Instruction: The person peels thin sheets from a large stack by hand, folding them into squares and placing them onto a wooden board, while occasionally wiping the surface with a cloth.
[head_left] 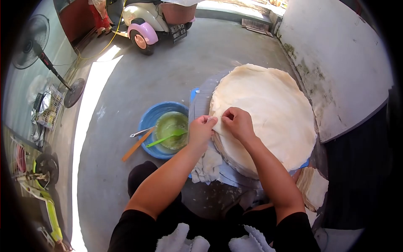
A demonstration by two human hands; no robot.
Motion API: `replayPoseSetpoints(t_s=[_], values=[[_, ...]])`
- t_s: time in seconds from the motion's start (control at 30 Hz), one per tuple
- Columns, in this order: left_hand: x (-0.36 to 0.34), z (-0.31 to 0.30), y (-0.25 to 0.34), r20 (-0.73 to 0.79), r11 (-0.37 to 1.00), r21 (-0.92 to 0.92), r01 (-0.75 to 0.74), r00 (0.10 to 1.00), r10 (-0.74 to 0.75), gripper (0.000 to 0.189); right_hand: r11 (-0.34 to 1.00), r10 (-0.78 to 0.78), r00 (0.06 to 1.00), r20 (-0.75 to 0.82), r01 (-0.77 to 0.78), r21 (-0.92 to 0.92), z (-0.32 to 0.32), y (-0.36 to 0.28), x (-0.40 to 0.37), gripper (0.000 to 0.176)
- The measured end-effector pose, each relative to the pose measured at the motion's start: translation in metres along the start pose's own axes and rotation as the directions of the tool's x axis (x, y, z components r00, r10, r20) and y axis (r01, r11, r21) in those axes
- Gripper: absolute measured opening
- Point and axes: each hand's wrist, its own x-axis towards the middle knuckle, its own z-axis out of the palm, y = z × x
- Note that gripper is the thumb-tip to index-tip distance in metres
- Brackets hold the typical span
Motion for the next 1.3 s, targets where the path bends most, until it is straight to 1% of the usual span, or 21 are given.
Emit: replayPoseSetpoints(t_s=[0.2,0.27,0.3,0.37,0.4,0.57,0.7,0.77,0.8,0.83,0.87,0.9,0.97,1.0,1.07,1.1,1.17,1.2,1.23,1.27,1.3], values=[[-0.004,0.003,0.003,-0.017,1.0,0.019,-0.015,1.0,0.015,0.024,1.0,-0.014,1.0,0.0,0.014,-0.027,0.0,-0.001,0.004,0.011],[-0.004,0.003,0.003,-0.021,1.0,0.012,-0.02,1.0,0.021,0.025,0.995,-0.02,1.0,0.005,0.02,-0.098,-0.001,-0.005,0.004,0.011],[-0.005,0.003,0.003,-0.022,1.0,0.007,-0.025,0.999,0.025,0.026,0.995,-0.022,1.0,0.006,0.023,-0.099,0.0,-0.006,0.005,0.011],[-0.003,0.002,0.001,-0.016,1.0,0.008,-0.03,0.999,0.03,0.026,0.982,-0.057,0.998,-0.008,0.055,-0.183,0.001,-0.008,0.007,0.011],[-0.002,0.002,0.001,-0.009,0.999,0.013,-0.032,0.999,0.032,0.027,0.981,-0.059,0.998,-0.009,0.056,-0.184,0.002,-0.009,0.008,0.011],[-0.001,0.001,-0.001,-0.006,0.999,0.021,-0.048,0.999,0.048,0.024,0.959,0.016,0.997,0.069,0.004,-0.282,0.007,-0.01,0.02,0.012],[-0.003,0.001,0.001,-0.012,0.999,0.016,-0.033,0.999,0.033,0.023,0.961,0.03,0.993,0.115,0.003,-0.276,0.003,-0.013,0.021,0.015],[-0.002,0.002,0.001,-0.01,0.999,0.031,-0.025,1.0,0.025,0.023,0.991,0.061,0.991,0.117,-0.046,-0.127,0.0,-0.004,0.02,0.015],[-0.001,0.001,0.001,-0.006,0.999,0.05,-0.014,1.0,0.015,0.023,0.991,0.058,0.991,0.119,-0.043,-0.127,-0.004,-0.002,0.021,0.015],[-0.001,0.001,0.001,-0.006,0.999,0.05,-0.013,1.0,0.014,0.023,0.99,0.138,0.97,0.198,-0.142,0.003,-0.009,-0.001,0.021,0.013],[0.0,0.001,0.0,0.0,0.999,0.048,-0.021,1.0,0.021,0.023,0.96,0.206,0.937,0.283,-0.249,0.125,-0.013,0.0,0.02,0.013],[0.001,0.001,-0.001,0.01,0.999,0.045,-0.03,1.0,0.029,0.023,0.96,0.209,0.937,0.279,-0.251,0.125,-0.017,-0.002,0.018,0.013],[0.003,0.003,-0.004,0.002,0.999,0.032,-0.037,0.999,0.037,0.024,0.909,0.245,0.895,0.374,-0.346,0.233,-0.025,-0.005,0.016,0.012],[0.004,0.003,-0.005,-0.013,0.999,0.017,-0.044,0.999,0.044,0.024,0.909,0.245,0.895,0.372,-0.346,0.233,-0.027,-0.004,0.014,0.012],[0.006,0.001,-0.007,-0.006,0.999,0.016,-0.046,0.999,0.046,0.024,0.831,0.235,0.886,0.401,-0.397,0.39,-0.028,-0.002,0.01,0.013],[0.006,0.0,-0.007,0.001,0.999,0.016,-0.046,0.999,0.046,0.024,0.831,0.234,0.886,0.401,-0.396,0.391,-0.029,-0.001,0.007,0.013],[0.005,0.0,-0.006,0.0,0.999,0.007,-0.037,0.999,0.037,0.023,0.752,0.238,0.912,0.335,-0.391,0.531,-0.031,0.0,-0.003,0.014],[0.004,0.001,-0.006,-0.002,1.0,-0.002,-0.027,1.0,0.027,0.023,0.752,0.238,0.912,0.334,-0.39,0.531,-0.033,-0.003,-0.011,0.014],[0.003,0.002,-0.005,-0.002,1.0,-0.001,-0.027,1.0,0.027,0.023,0.863,0.184,0.932,0.312,-0.305,0.403,-0.038,-0.008,-0.022,0.015],[0.0,0.003,-0.004,-0.041,0.999,-0.026,-0.04,0.998,0.039,0.022,0.942,0.127,0.946,0.299,-0.209,0.263,-0.044,-0.016,-0.035,0.016],[-0.002,0.005,-0.003,-0.077,0.997,-0.047,-0.053,0.996,0.049,0.022,0.934,0.134,0.895,0.426,-0.258,0.246,-0.051,-0.03,-0.052,0.018]])
